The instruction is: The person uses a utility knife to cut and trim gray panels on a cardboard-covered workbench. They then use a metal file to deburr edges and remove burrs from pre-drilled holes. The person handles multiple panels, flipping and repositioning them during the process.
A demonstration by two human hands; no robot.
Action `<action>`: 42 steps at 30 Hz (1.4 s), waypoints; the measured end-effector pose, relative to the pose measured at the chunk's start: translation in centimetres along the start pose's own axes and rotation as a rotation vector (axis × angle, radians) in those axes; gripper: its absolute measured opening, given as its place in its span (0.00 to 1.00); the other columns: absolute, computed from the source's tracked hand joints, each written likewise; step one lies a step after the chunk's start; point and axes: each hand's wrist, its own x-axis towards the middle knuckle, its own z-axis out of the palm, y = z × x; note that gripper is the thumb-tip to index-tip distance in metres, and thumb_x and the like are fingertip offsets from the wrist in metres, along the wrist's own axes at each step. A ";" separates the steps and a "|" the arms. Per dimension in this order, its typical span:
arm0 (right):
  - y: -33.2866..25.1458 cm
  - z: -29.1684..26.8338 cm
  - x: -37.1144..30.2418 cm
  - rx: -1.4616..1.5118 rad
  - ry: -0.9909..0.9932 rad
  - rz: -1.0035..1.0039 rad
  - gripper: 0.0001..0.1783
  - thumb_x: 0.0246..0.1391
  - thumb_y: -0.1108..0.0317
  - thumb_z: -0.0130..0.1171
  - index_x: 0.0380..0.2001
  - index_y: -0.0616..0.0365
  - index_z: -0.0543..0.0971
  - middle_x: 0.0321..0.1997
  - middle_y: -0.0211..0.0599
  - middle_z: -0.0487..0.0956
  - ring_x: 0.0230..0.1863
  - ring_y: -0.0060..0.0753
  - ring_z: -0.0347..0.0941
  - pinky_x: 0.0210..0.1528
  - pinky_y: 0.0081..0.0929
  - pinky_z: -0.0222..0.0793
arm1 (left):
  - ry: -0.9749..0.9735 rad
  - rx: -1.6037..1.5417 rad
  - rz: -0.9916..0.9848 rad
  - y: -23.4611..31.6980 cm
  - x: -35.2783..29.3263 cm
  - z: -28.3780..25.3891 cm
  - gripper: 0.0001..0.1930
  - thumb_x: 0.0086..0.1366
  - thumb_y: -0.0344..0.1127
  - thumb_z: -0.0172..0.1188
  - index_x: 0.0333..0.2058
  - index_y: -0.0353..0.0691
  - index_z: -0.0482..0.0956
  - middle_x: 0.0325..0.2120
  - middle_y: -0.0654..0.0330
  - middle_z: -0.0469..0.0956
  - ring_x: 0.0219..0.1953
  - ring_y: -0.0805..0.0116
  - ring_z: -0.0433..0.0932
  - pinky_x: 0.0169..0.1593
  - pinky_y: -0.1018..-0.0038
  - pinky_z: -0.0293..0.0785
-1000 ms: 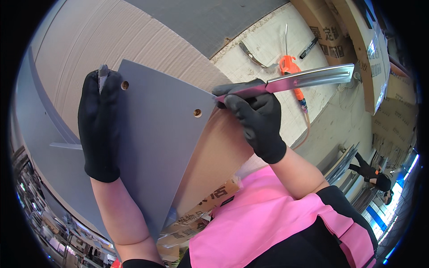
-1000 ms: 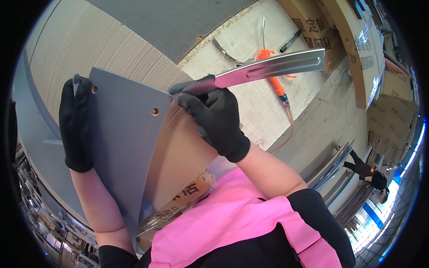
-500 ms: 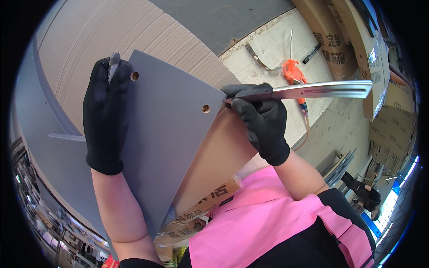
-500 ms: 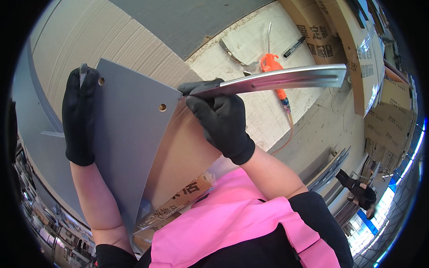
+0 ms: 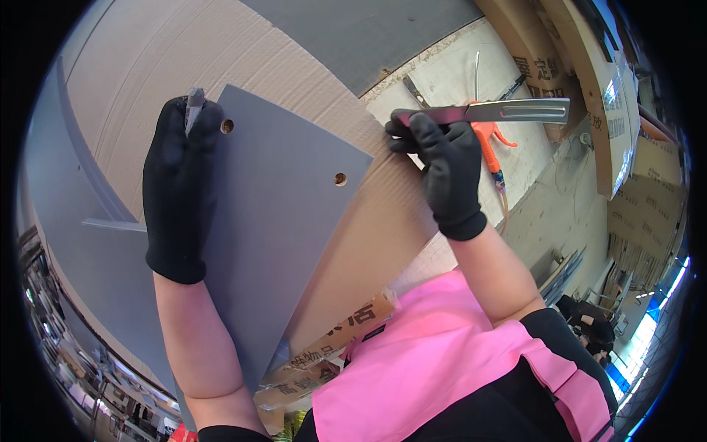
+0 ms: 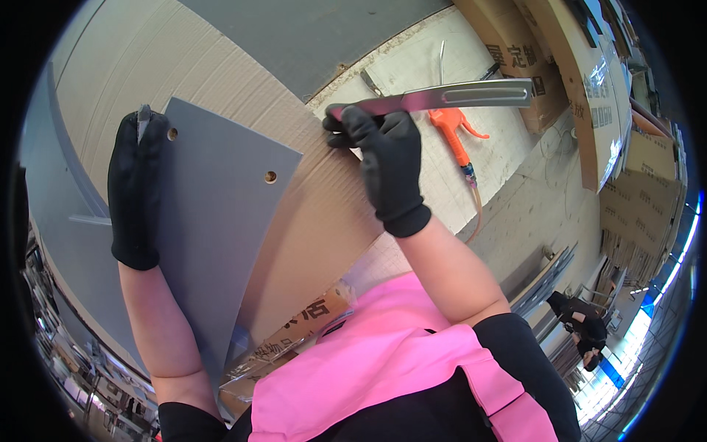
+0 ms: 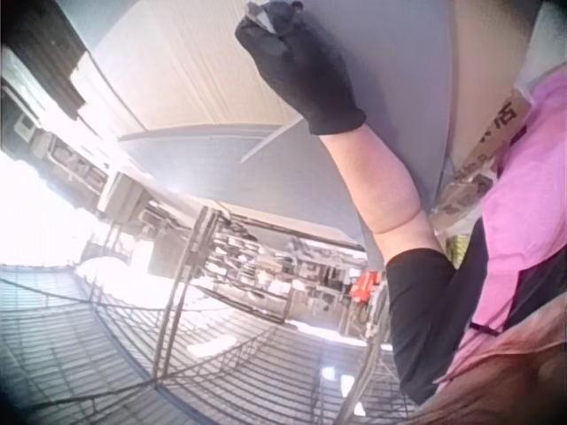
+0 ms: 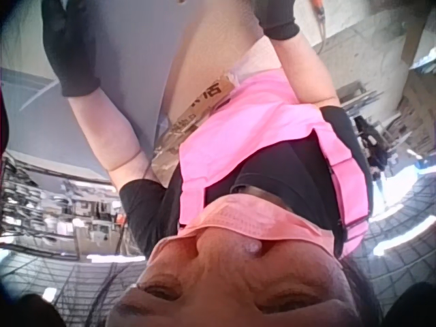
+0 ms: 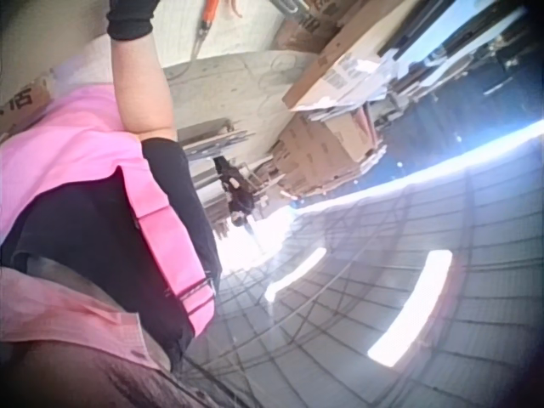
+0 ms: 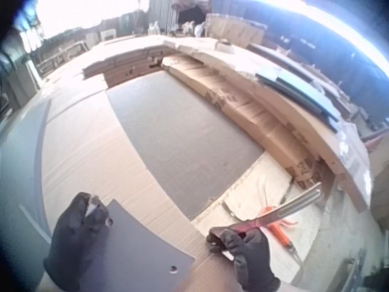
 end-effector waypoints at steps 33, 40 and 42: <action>-1.2 3.2 -1.1 -0.273 -0.211 0.235 0.22 0.66 0.52 0.47 0.31 0.61 0.76 0.20 0.32 0.76 0.18 0.20 0.72 0.19 0.15 0.64 | 0.009 -0.243 -0.285 1.7 0.3 0.0 0.16 0.71 0.46 0.47 0.41 0.38 0.72 0.29 0.55 0.80 0.30 0.60 0.78 0.38 0.69 0.72; -2.1 0.6 -0.4 -0.069 -0.170 0.473 0.23 0.67 0.52 0.46 0.41 0.64 0.75 0.27 0.32 0.76 0.23 0.22 0.70 0.25 0.19 0.66 | 0.003 -0.274 -0.279 1.6 0.3 -0.3 0.15 0.71 0.45 0.47 0.39 0.38 0.72 0.28 0.53 0.78 0.31 0.54 0.78 0.37 0.66 0.72; -2.9 -0.7 -2.4 -0.022 -0.208 0.435 0.23 0.68 0.53 0.45 0.45 0.67 0.73 0.32 0.38 0.78 0.28 0.26 0.75 0.31 0.21 0.72 | 0.034 -0.253 -0.249 1.2 0.1 0.0 0.16 0.70 0.47 0.48 0.38 0.40 0.73 0.28 0.53 0.79 0.31 0.53 0.78 0.36 0.64 0.72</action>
